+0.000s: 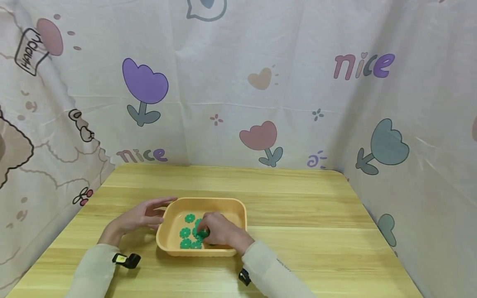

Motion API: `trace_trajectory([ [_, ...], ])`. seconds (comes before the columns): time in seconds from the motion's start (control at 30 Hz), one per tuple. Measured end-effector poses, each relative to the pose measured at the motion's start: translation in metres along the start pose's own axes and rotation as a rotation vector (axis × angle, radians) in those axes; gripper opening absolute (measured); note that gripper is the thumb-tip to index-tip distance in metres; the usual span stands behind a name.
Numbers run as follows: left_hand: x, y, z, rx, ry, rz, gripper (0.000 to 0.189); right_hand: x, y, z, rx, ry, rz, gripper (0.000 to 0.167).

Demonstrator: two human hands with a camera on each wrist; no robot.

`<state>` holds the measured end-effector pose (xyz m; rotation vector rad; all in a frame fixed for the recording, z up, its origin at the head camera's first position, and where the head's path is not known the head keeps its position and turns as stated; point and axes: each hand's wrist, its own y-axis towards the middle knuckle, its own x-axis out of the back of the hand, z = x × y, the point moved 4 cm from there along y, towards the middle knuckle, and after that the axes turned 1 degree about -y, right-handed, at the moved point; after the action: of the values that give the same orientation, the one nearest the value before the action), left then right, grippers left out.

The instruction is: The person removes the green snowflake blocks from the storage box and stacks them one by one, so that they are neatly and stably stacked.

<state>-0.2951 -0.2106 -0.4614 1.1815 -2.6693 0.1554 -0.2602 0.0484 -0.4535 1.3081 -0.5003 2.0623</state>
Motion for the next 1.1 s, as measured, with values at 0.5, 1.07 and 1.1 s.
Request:
trace_trajectory([
  [0.5, 0.0030, -0.0007, -0.0010, 0.000, 0.015, 0.009, 0.076, 0.0010, 0.0004, 0.0013, 0.031, 0.004, 0.006, 0.020],
  [1.07, 0.0008, -0.0004, -0.0018, -0.006, 0.026, 0.001, 0.074, 0.0009, -0.0032, 0.0000, 0.034, -0.034, -0.015, 0.024],
  [1.1, 0.0006, -0.0004, -0.0021, -0.011, 0.029, 0.002, 0.074, 0.0006, -0.0035, -0.0002, 0.034, -0.037, -0.017, 0.024],
])
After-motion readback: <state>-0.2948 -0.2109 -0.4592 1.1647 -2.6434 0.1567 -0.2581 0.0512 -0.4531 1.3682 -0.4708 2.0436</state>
